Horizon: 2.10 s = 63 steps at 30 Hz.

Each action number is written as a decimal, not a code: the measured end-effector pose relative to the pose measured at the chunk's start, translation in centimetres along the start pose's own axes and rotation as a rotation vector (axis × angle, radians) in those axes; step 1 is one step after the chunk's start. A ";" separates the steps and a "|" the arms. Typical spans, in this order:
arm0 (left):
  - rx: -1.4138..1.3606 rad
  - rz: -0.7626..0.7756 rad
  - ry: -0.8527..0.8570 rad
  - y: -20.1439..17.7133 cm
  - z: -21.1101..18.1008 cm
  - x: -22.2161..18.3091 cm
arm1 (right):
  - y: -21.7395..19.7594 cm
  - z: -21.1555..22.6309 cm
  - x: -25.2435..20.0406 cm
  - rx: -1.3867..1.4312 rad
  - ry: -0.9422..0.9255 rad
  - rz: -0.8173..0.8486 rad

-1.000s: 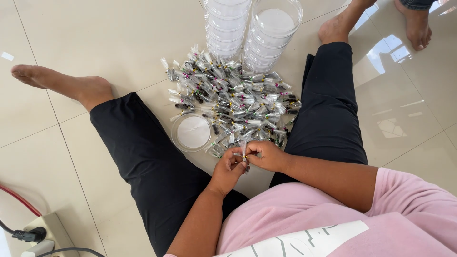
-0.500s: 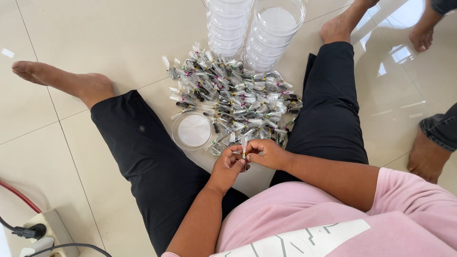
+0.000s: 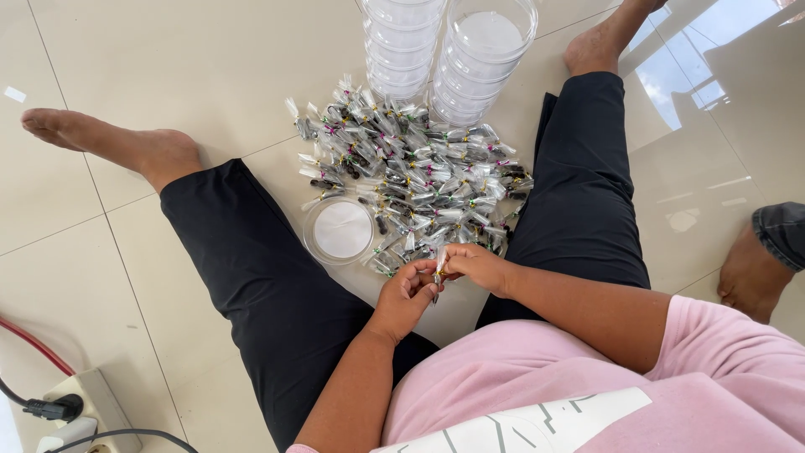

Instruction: A person sitting on the floor is packaging individually wrapped candies into clear plastic containers by picking them up one by one from a pile.

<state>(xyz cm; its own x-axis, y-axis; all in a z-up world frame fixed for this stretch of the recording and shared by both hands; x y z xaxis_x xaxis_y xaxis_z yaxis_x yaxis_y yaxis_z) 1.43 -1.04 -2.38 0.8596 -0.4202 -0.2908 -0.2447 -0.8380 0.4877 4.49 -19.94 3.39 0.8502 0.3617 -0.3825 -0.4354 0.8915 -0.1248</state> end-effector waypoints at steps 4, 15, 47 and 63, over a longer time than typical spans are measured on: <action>0.322 -0.047 0.042 1.1 -2.0 -0.7 | -0.3 -1.7 0.1 0.122 0.114 0.023; 0.693 -0.133 0.063 1.3 -3.9 -1.2 | 0.0 -1.6 0.3 -0.299 -0.154 -0.159; -0.104 -0.083 -0.082 0.0 -0.6 0.1 | 0.3 -0.9 0.0 -0.183 -0.237 -0.118; -0.114 -0.125 -0.169 0.8 -2.6 -0.8 | 1.0 -0.1 -0.8 -0.113 -0.129 -0.184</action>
<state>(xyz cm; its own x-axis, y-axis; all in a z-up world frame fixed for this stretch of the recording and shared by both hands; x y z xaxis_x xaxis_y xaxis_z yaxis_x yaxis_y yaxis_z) 1.73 -0.42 0.39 0.7903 -0.3762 -0.4836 -0.0807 -0.8463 0.5265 3.38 -19.37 3.51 0.9457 0.2347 -0.2250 -0.2943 0.9119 -0.2860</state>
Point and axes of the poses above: each hand's wrist, its own x-axis towards the middle knuckle, its own y-axis out of the palm, z = x × y, the point moved 2 cm from there along x, towards the middle knuckle, and after that the axes turned 9 degrees about -x, right-handed, at the moved point
